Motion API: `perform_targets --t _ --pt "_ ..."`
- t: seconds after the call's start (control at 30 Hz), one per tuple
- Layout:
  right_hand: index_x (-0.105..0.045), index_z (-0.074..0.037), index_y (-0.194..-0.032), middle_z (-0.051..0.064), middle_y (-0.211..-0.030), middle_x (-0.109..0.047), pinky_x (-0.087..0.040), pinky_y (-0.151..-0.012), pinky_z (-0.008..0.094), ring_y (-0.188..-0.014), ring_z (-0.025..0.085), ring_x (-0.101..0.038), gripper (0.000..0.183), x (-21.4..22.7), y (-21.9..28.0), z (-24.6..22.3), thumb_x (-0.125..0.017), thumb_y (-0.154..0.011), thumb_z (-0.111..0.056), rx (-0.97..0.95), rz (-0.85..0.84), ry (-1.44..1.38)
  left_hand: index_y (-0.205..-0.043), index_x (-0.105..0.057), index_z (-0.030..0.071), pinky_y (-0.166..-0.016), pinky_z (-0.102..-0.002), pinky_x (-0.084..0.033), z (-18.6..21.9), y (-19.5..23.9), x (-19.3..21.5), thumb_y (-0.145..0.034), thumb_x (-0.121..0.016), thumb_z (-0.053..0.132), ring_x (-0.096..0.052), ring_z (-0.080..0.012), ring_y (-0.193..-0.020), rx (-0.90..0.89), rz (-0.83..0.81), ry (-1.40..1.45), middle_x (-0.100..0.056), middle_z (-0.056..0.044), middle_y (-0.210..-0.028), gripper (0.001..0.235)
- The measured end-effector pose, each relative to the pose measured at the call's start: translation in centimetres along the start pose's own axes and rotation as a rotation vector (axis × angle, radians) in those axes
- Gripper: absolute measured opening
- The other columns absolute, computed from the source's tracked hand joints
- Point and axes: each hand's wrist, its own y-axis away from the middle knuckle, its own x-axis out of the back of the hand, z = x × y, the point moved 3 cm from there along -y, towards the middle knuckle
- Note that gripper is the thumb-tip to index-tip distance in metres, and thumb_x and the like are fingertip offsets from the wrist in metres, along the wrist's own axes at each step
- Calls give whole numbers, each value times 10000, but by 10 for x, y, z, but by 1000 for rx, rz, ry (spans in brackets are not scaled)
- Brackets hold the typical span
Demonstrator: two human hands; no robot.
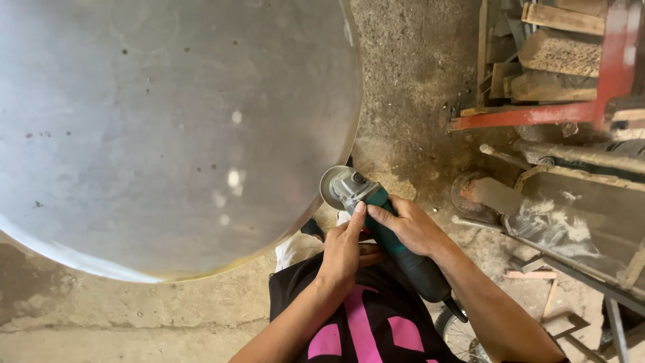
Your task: Using an angle grinder to smooth the edges and surface of a large circular metal disk.
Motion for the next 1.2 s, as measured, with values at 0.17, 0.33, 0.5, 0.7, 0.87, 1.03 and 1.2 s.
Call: perform_targets --t 0.17,0.33,0.5,0.7,0.87,1.03,1.2 --pt "-709 -30 -1134 95 -927 -789 -577 -752 337 -837 178 -742 611 46 -29 -15 -580 -912 -584 -23 -13 19 -1161 -612 -68 -637 -376 -616 37 -19 -37 -891 -604 605 -701 -277 -717 32 31 19 -688 -186 -1064 726" --pt "-708 -37 -1148 104 -912 -784 -574 -736 353 -815 197 -742 619 98 -63 -32 -586 -893 -588 -82 -24 109 -1173 -628 -90 -637 -376 -613 64 -54 -73 -903 -602 607 -692 -281 -705 33 29 74 -691 -196 -1062 749" --pt "-706 -24 -1146 102 -926 -782 -575 -745 338 -830 187 -730 640 143 -103 -55 -581 -906 -604 -4 -70 110 -1156 -654 -110 -618 -362 -603 105 -84 -107 -915 -604 612 -690 -273 -678 -35 36 110 -695 -186 -1008 763" --pt "-709 -40 -1135 87 -930 -779 -579 -722 329 -810 158 -733 652 180 -148 -81 -553 -911 -632 33 -100 162 -1100 -684 -109 -592 -369 -611 154 -108 -133 -889 -615 622 -711 -271 -673 -119 90 121 -701 -177 -947 764" --pt "-692 -22 -1150 96 -902 -741 -561 -688 344 -780 163 -680 594 183 -152 -85 -575 -952 -569 38 -119 98 -1083 -675 -115 -598 -388 -625 154 -107 -138 -874 -620 630 -710 -275 -676 -126 150 130 -692 -179 -936 776" --pt "-698 -28 -1158 73 -916 -756 -560 -727 319 -812 142 -689 598 164 -125 -69 -583 -941 -573 78 -97 193 -1069 -675 -111 -585 -361 -607 115 -90 -127 -889 -605 638 -699 -261 -670 -138 150 154 -682 -171 -949 773" --pt "-702 -26 -1150 72 -915 -754 -554 -744 315 -831 129 -676 585 132 -89 -47 -588 -943 -561 69 -125 159 -1054 -674 -105 -569 -334 -587 73 -68 -108 -904 -594 639 -671 -236 -645 -128 135 150 -668 -159 -943 763"
